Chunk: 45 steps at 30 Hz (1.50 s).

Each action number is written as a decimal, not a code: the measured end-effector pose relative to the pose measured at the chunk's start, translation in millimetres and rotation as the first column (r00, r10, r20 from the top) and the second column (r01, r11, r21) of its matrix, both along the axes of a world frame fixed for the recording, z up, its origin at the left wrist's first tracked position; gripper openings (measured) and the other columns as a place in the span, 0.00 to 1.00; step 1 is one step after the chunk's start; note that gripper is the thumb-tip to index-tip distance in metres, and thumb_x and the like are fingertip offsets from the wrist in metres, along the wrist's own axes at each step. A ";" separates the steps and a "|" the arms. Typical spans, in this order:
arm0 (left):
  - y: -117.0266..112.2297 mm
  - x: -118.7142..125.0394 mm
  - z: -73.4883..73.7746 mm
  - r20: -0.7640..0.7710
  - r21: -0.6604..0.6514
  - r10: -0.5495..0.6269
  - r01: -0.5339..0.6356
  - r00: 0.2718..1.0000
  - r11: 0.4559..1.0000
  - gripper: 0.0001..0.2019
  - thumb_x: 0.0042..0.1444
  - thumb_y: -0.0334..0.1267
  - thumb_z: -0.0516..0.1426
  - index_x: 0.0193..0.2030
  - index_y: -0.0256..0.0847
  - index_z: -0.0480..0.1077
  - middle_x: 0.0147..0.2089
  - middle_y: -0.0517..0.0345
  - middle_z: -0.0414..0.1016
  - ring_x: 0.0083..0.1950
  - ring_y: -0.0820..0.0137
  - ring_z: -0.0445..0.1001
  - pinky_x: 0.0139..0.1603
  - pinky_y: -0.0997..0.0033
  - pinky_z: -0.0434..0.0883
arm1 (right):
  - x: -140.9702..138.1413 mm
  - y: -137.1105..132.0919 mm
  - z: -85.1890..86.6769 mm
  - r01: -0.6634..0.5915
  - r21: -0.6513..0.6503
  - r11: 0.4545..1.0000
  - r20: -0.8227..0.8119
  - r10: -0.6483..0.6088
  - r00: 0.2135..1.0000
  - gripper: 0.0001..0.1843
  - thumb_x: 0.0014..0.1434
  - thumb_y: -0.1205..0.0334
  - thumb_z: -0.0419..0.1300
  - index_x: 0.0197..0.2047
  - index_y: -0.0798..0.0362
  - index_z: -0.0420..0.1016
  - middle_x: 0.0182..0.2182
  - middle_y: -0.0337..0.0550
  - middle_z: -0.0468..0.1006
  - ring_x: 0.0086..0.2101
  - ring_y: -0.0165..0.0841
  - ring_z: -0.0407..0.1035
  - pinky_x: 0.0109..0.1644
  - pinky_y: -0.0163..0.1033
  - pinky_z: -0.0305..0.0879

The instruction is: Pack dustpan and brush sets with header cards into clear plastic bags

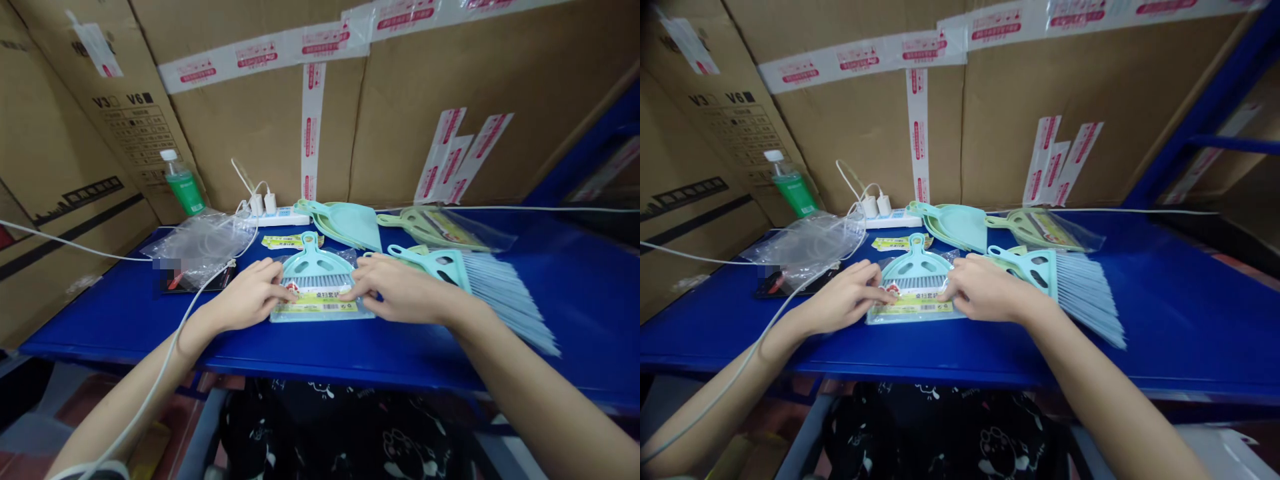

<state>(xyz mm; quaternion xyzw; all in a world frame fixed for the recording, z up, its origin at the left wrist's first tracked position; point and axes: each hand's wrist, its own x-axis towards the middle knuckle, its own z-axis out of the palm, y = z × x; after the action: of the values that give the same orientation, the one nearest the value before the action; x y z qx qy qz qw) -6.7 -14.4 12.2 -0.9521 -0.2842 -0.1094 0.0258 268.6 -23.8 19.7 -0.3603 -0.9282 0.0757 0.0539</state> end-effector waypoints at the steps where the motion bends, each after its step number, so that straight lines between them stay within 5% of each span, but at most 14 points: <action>1: 1.0 -2.4 1.5 0.014 -0.014 0.006 -0.006 1.000 1.000 0.21 0.57 0.22 0.49 0.43 0.48 0.79 0.33 0.56 0.64 0.39 0.66 0.62 0.41 0.67 0.63 | 3.9 0.9 1.8 0.035 -0.052 0.998 -0.012 -0.035 0.999 0.24 0.51 0.75 0.51 0.39 0.44 0.84 0.24 0.41 0.76 0.30 0.37 0.63 0.40 0.44 0.57; 9: 6.9 -15.2 5.5 0.036 -0.130 0.046 -0.041 0.998 0.991 0.20 0.54 0.20 0.47 0.38 0.43 0.77 0.35 0.57 0.67 0.40 0.68 0.65 0.41 0.71 0.65 | 15.4 6.0 9.5 0.186 -0.408 0.894 -0.109 -0.250 0.962 0.19 0.49 0.73 0.48 0.34 0.51 0.80 0.22 0.39 0.75 0.25 0.32 0.69 0.29 0.36 0.62; 14: 4.5 -17.0 5.0 0.003 -0.149 0.002 -0.002 1.000 0.989 0.13 0.57 0.26 0.51 0.44 0.41 0.73 0.39 0.56 0.69 0.41 0.69 0.68 0.41 0.73 0.66 | 6.5 2.4 9.5 0.177 -0.417 0.891 -0.175 -0.270 0.947 0.11 0.57 0.67 0.48 0.27 0.50 0.68 0.20 0.36 0.70 0.24 0.32 0.68 0.31 0.37 0.62; 18: 3.8 -18.2 5.6 0.017 -0.169 -0.039 0.041 0.999 0.985 0.10 0.60 0.28 0.52 0.41 0.42 0.73 0.39 0.57 0.68 0.39 0.71 0.70 0.40 0.75 0.66 | 4.1 1.5 8.2 0.245 -0.388 0.889 -0.192 -0.337 0.922 0.08 0.53 0.66 0.57 0.24 0.50 0.62 0.17 0.33 0.67 0.21 0.31 0.67 0.28 0.36 0.58; 23: 1.8 -17.5 7.1 0.054 -0.131 -0.081 0.087 0.995 0.988 0.11 0.61 0.27 0.52 0.36 0.42 0.74 0.37 0.58 0.66 0.37 0.72 0.68 0.38 0.76 0.65 | 1.5 -2.8 4.3 0.295 -0.481 0.826 -0.267 -0.458 0.848 0.04 0.53 0.70 0.55 0.31 0.51 0.64 0.21 0.29 0.63 0.18 0.29 0.70 0.24 0.33 0.62; 26: 0.1 -15.2 7.1 0.080 -0.097 -0.112 0.120 0.990 0.988 0.11 0.63 0.29 0.52 0.34 0.42 0.74 0.39 0.57 0.67 0.39 0.71 0.68 0.40 0.75 0.66 | -0.6 -10.4 -3.9 0.316 -0.525 0.790 -0.381 -0.550 0.743 0.11 0.58 0.67 0.51 0.46 0.52 0.63 0.25 0.31 0.63 0.20 0.30 0.72 0.23 0.34 0.67; 32: -6.4 -3.3 1.3 0.125 -0.095 -0.279 0.291 0.952 0.952 0.13 0.67 0.31 0.48 0.37 0.41 0.74 0.37 0.56 0.74 0.40 0.71 0.72 0.44 0.73 0.68 | -3.8 -25.9 -32.9 0.257 -0.581 0.772 -0.622 -0.625 0.472 0.38 0.59 0.57 0.55 0.68 0.46 0.43 0.45 0.46 0.67 0.28 0.31 0.75 0.32 0.41 0.78; 35: -9.7 2.3 -3.3 0.135 -0.052 -0.323 0.332 0.937 0.942 0.14 0.68 0.31 0.46 0.40 0.41 0.73 0.37 0.55 0.76 0.39 0.71 0.74 0.41 0.74 0.68 | -7.7 -28.3 -41.9 0.045 -0.676 0.736 -0.719 -0.672 0.177 0.47 0.51 0.56 0.65 0.68 0.43 0.46 0.49 0.46 0.71 0.37 0.38 0.75 0.38 0.46 0.79; 37: -11.6 5.2 -5.5 0.142 0.005 -0.322 0.325 0.936 0.946 0.15 0.69 0.32 0.46 0.41 0.42 0.73 0.37 0.55 0.76 0.38 0.72 0.75 0.39 0.75 0.67 | -13.1 -30.0 -43.5 -0.062 -0.716 0.695 -0.698 -0.713 0.071 0.43 0.49 0.57 0.67 0.64 0.44 0.54 0.47 0.45 0.74 0.41 0.40 0.74 0.41 0.47 0.78; 41: -15.7 10.9 -7.6 0.112 0.175 -0.368 0.346 0.923 0.922 0.16 0.69 0.31 0.43 0.42 0.41 0.73 0.36 0.57 0.76 0.31 0.74 0.73 0.33 0.76 0.66 | -32.6 -35.5 -43.6 -0.284 -0.744 0.605 -0.647 -0.758 0.082 0.24 0.49 0.56 0.67 0.49 0.49 0.69 0.49 0.47 0.77 0.49 0.43 0.72 0.50 0.49 0.73; 45: -19.0 16.2 -10.9 -0.012 0.386 -0.400 0.373 0.917 0.844 0.20 0.69 0.28 0.40 0.40 0.39 0.72 0.32 0.57 0.75 0.26 0.74 0.70 0.28 0.75 0.65 | -55.5 -38.1 -48.1 -0.381 -0.703 0.601 -0.645 -0.764 -0.015 0.28 0.47 0.60 0.68 0.52 0.45 0.69 0.53 0.45 0.76 0.53 0.44 0.70 0.55 0.53 0.68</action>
<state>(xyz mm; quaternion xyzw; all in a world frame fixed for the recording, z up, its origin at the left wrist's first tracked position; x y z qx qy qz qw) 9.5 -33.4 1.3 -0.9620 -0.0607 -0.1983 0.1777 213.1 -61.9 -28.4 -0.3309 -0.3968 0.6670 0.5368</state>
